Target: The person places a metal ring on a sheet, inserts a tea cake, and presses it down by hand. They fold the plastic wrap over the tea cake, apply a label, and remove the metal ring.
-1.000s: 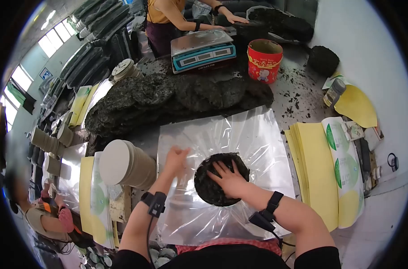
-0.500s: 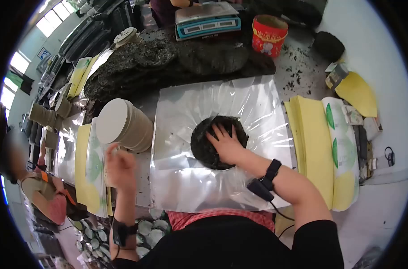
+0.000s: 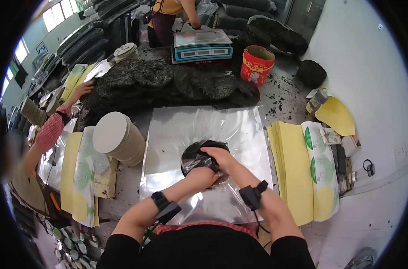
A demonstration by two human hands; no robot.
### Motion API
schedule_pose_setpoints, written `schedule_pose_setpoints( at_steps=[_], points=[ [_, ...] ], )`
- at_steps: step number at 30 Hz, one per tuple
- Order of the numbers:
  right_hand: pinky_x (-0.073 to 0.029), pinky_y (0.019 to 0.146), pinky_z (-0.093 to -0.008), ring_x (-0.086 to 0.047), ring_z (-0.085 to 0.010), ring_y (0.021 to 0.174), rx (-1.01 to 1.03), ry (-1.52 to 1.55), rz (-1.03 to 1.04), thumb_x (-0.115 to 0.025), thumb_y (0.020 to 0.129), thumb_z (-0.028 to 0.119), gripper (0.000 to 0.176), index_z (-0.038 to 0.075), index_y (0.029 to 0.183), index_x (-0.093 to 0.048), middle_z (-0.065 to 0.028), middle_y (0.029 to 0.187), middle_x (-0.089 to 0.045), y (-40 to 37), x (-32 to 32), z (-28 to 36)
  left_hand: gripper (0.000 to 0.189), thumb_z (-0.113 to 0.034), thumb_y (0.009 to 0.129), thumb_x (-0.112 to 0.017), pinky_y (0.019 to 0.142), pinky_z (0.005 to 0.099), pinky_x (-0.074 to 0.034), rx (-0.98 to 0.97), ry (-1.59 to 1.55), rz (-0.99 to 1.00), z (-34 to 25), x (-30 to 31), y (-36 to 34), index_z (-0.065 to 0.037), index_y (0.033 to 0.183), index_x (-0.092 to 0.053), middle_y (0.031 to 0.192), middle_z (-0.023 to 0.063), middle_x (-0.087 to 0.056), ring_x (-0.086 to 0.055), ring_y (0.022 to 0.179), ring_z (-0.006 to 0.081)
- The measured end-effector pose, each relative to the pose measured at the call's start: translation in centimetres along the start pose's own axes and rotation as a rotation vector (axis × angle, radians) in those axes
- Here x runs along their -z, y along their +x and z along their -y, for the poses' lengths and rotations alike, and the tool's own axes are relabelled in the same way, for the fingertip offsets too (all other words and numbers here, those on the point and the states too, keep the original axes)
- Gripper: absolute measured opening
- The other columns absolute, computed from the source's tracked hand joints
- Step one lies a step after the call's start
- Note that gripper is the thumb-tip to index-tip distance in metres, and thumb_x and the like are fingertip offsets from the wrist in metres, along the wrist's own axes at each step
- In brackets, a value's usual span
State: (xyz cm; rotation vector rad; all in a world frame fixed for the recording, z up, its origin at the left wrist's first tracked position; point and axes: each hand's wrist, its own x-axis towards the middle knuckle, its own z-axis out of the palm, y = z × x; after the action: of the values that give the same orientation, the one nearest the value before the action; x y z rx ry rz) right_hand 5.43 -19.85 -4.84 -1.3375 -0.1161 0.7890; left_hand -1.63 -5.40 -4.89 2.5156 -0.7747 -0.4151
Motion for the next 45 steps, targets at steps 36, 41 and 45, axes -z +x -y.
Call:
schedule_pose_setpoints(
  at_steps=[36,41,45],
  points=[
    [-0.048,0.086,-0.0427,-0.061,-0.034,0.098,0.688,-1.142,0.038,-0.072,0.071,0.027,0.044,-0.001,0.103,-0.059,-0.0186,0.101,-0.061,-5.1,-3.2,5.7,0.059,0.006,0.073,-0.061,0.086,0.0357,-0.048,0.123,-0.237,-0.843,2.1,3.5,-1.6,-0.001,0.131,-0.052,0.094,0.0125,-0.059,-0.059,0.092,0.0289],
    [-0.045,0.088,-0.0353,-0.057,-0.033,0.094,0.748,-0.369,-0.367,-0.078,0.068,0.015,0.044,0.005,0.105,-0.055,-0.0136,0.097,-0.058,-3.5,-3.0,3.0,0.03,0.01,0.067,-0.06,0.084,0.0349,-0.048,-0.048,-0.262,-0.975,1.9,3.7,-1.1,-0.004,0.093,-0.068,0.094,0.0138,-0.062,-0.06,0.09,0.031],
    [-0.045,0.081,-0.0358,-0.053,-0.0308,0.094,0.853,-1.007,-0.023,-0.074,0.066,0.012,0.029,0.007,0.09,-0.058,-0.0137,0.101,-0.055,-1.9,-1.0,-1.0,0.013,0.007,0.065,-0.06,0.082,0.0402,-0.049,-0.181,-0.241,-0.782,3.0,3.2,-0.9,-0.002,0.074,-0.063,0.093,0.0146,-0.064,-0.06,0.09,0.0362]
  ],
)
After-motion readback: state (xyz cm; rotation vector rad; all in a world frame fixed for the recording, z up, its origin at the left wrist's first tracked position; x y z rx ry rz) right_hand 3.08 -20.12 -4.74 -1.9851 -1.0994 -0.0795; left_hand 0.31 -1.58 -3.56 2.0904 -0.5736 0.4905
